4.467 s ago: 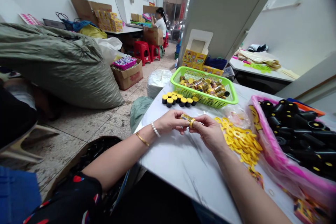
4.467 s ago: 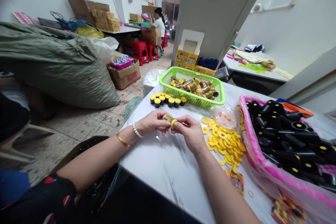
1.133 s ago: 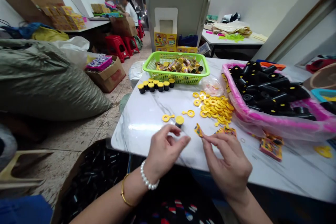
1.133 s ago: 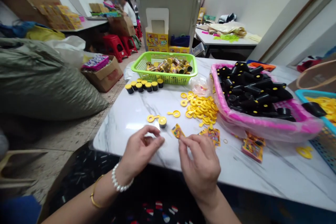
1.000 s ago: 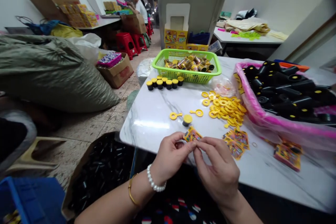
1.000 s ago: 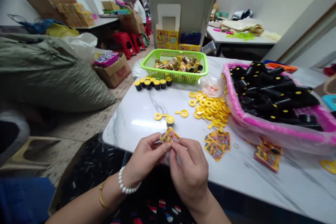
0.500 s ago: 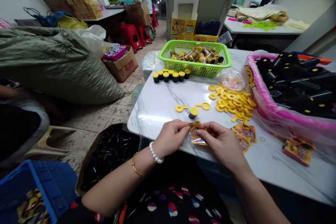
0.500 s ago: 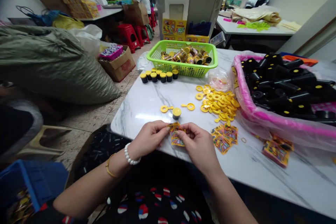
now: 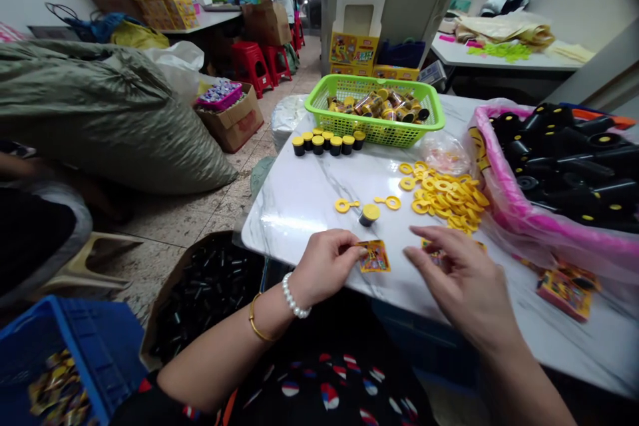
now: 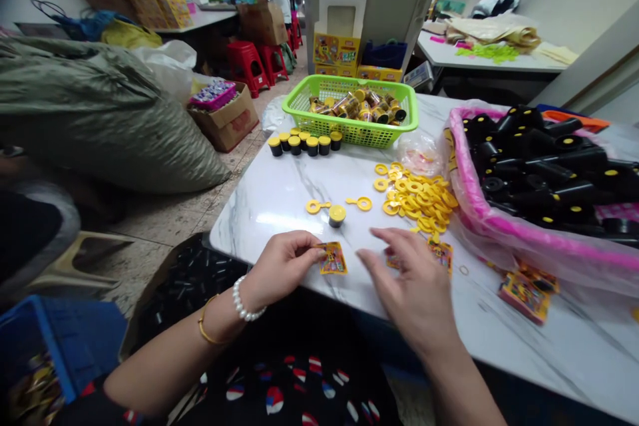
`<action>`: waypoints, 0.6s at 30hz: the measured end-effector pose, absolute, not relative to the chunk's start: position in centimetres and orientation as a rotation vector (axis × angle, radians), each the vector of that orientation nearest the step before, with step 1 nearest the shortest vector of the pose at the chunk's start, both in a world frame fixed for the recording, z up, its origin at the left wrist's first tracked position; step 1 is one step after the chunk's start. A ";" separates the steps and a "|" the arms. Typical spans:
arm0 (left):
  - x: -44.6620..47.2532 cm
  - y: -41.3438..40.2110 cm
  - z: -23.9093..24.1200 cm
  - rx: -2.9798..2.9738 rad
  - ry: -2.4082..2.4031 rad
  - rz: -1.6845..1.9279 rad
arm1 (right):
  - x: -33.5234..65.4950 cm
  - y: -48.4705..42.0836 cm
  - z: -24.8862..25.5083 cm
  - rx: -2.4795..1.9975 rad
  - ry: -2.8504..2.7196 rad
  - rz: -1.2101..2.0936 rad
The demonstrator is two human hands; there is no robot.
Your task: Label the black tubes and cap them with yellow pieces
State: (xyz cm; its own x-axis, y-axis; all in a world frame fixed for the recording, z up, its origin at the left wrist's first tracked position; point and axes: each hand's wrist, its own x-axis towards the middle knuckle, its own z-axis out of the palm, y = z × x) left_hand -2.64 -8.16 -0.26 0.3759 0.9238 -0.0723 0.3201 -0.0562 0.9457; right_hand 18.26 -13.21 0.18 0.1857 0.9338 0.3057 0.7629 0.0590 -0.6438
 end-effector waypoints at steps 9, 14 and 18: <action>-4.7 -12.1 0.5 1.507 1.328 1.027 | 12.5 -14.3 0.1 -1.502 -1.258 1.180; -4.7 -14.1 -0.6 1.434 1.353 1.019 | 10.9 -15.1 -0.2 -1.410 -1.234 1.178; -4.2 -13.9 -1.5 1.372 1.410 1.097 | 10.1 -15.1 -1.2 -1.359 -1.244 1.075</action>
